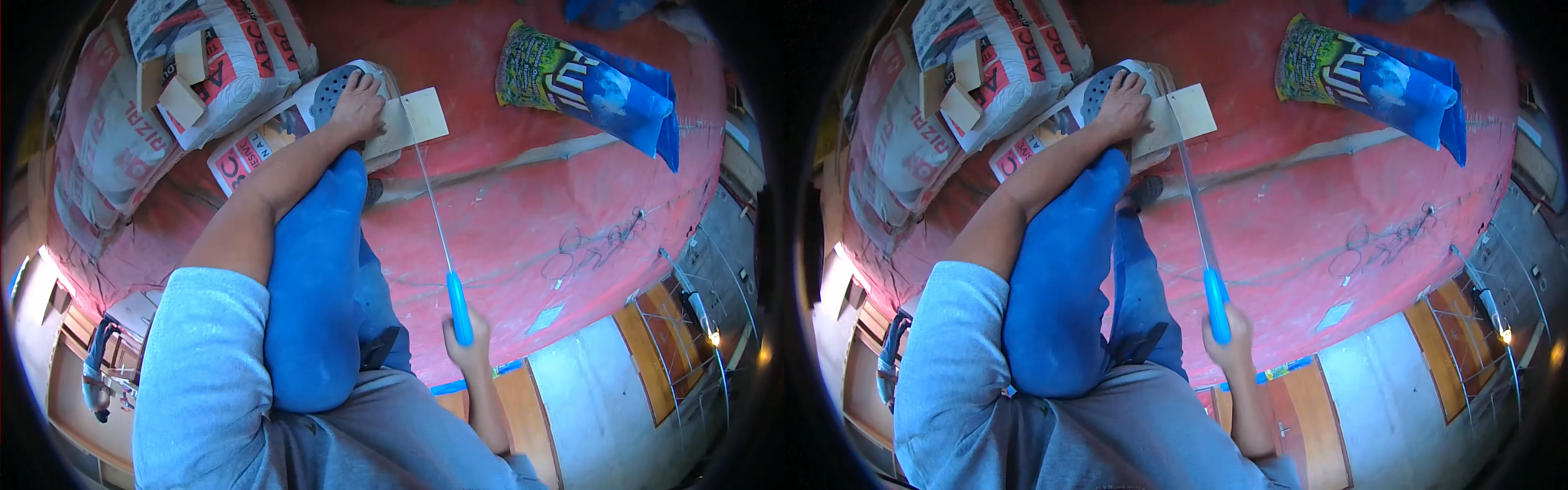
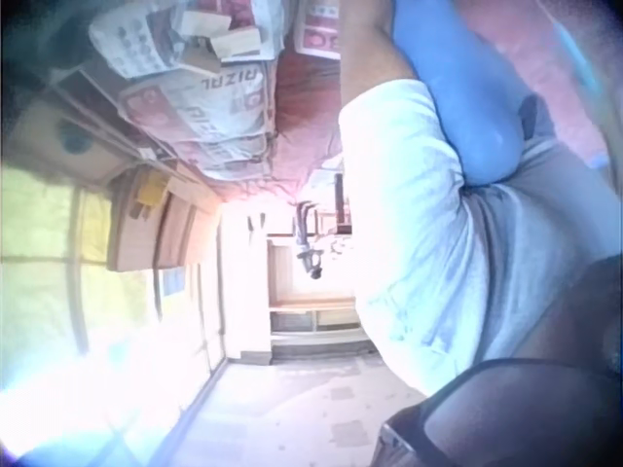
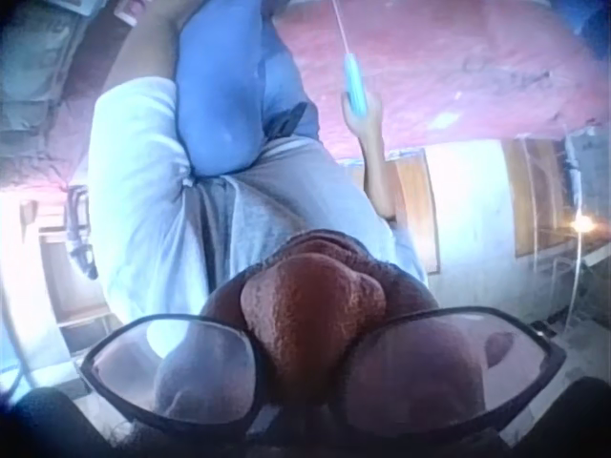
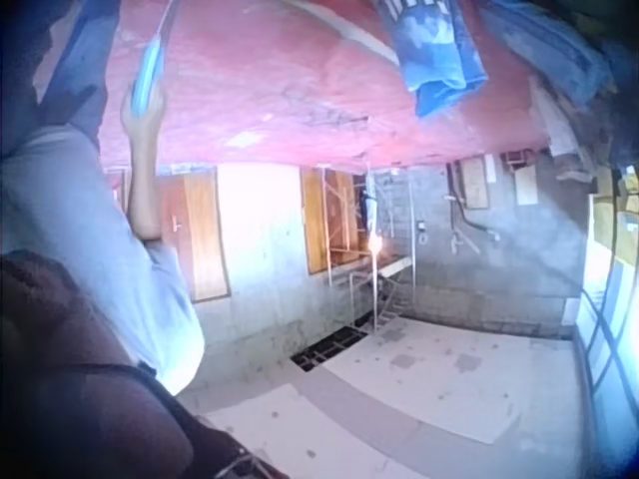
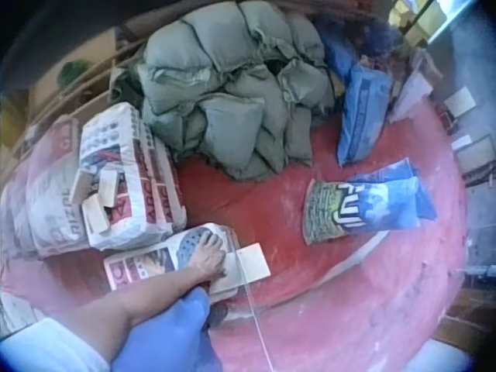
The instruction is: The person saws a piece of wood into two sections using a hand saw while holding the wood steady with one foot on top of a stack of bags.
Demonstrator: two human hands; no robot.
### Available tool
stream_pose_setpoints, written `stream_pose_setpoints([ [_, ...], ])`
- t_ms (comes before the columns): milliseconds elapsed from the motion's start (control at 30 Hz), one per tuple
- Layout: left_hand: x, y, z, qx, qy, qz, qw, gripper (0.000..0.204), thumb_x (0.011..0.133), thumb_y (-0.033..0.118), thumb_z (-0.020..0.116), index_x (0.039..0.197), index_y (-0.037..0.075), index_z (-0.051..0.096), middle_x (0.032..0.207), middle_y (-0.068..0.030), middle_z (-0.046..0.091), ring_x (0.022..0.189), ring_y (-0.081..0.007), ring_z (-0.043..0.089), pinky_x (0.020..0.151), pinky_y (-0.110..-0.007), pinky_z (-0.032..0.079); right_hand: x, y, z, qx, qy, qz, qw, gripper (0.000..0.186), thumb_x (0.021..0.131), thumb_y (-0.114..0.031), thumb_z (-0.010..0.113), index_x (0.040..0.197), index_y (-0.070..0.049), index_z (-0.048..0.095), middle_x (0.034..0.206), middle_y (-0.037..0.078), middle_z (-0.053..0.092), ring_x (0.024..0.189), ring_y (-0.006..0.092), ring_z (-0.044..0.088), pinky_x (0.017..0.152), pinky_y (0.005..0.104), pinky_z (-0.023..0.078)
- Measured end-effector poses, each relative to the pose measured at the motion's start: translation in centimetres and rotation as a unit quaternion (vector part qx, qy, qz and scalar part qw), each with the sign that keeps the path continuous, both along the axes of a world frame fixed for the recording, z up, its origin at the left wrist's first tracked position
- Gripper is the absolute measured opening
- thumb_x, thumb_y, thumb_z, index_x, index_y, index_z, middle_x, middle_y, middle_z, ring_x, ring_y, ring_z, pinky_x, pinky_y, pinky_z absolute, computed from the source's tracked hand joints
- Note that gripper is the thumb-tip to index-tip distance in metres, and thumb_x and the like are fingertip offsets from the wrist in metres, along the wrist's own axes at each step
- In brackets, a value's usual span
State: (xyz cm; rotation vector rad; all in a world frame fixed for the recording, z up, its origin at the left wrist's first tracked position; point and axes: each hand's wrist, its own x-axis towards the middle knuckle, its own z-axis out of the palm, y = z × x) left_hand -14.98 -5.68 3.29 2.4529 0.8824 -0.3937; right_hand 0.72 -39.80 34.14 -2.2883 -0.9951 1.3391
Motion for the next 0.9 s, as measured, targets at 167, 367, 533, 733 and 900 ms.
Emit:
stream_pose_setpoints([
  [167, -0.1, 0.1, -0.2, 0.012, -0.024, 0.01, 1.0, 0.052, 0.072, 0.047, 0.083, 0.102, 0.006, 0.077, 0.126, -0.0162, 0.059, 0.136, -0.0339, 0.044, 0.124, -0.054, 0.02, 0.8, -0.1, -3.0, 0.021, -0.022, 0.017, 0.999, 0.013, 0.084, -0.004, 0.072, 0.086, -0.003, 0.059, 0.067, 0.015, 0.055, 0.06, 0.0351, 0.061, 0.059, 0.0431, 0.048],
  [367, 0.7, -0.3, -1.3, 0.032, -0.029, 0.003, 0.999, 0.054, 0.071, 0.049, 0.083, 0.102, 0.006, 0.079, 0.124, -0.0167, 0.061, 0.136, -0.0348, 0.045, 0.123, -0.055, 0.022, -1.0, 7.8, -18.3, 0.158, -0.04, -0.006, 0.987, 0.015, 0.083, -0.006, 0.071, 0.093, -0.001, 0.062, 0.072, 0.025, 0.06, 0.063, 0.0446, 0.062, 0.058, 0.0481, 0.049],
  [533, 1.0, -0.3, -0.6, 0.025, -0.022, 0.001, 0.999, 0.057, 0.07, 0.052, 0.083, 0.104, 0.006, 0.079, 0.128, -0.0172, 0.059, 0.135, -0.0349, 0.045, 0.123, -0.054, 0.022, 1.8, 12.5, -12.8, 0.024, 0.014, -0.029, 0.999, 0.014, 0.085, -0.006, 0.072, 0.093, -0.001, 0.062, 0.069, 0.021, 0.057, 0.06, 0.0396, 0.06, 0.058, 0.0439, 0.048],
  [733, 0.1, -1.0, -0.1, -0.002, -0.005, -0.001, 1.0, 0.053, 0.072, 0.049, 0.082, 0.104, 0.006, 0.078, 0.127, -0.0163, 0.058, 0.136, -0.0337, 0.044, 0.123, -0.054, 0.021, 1.9, 2.0, 2.5, -0.055, -0.002, 0.005, 0.998, 0.009, 0.085, -0.004, 0.071, 0.087, -0.003, 0.062, 0.067, 0.015, 0.056, 0.06, 0.0317, 0.061, 0.057, 0.0408, 0.046],
  [900, -1.7, -0.4, -0.6, 0.021, -0.003, 0.005, 1.0, 0.051, 0.074, 0.048, 0.081, 0.104, 0.006, 0.077, 0.124, -0.0161, 0.058, 0.134, -0.0337, 0.044, 0.123, -0.054, 0.022, 2.2, 3.5, -3.2, 0.01, -0.003, 0.045, 0.999, 0.007, 0.085, -0.003, 0.069, 0.088, -0.002, 0.062, 0.068, 0.014, 0.056, 0.062, 0.0329, 0.062, 0.059, 0.0414, 0.047],
])
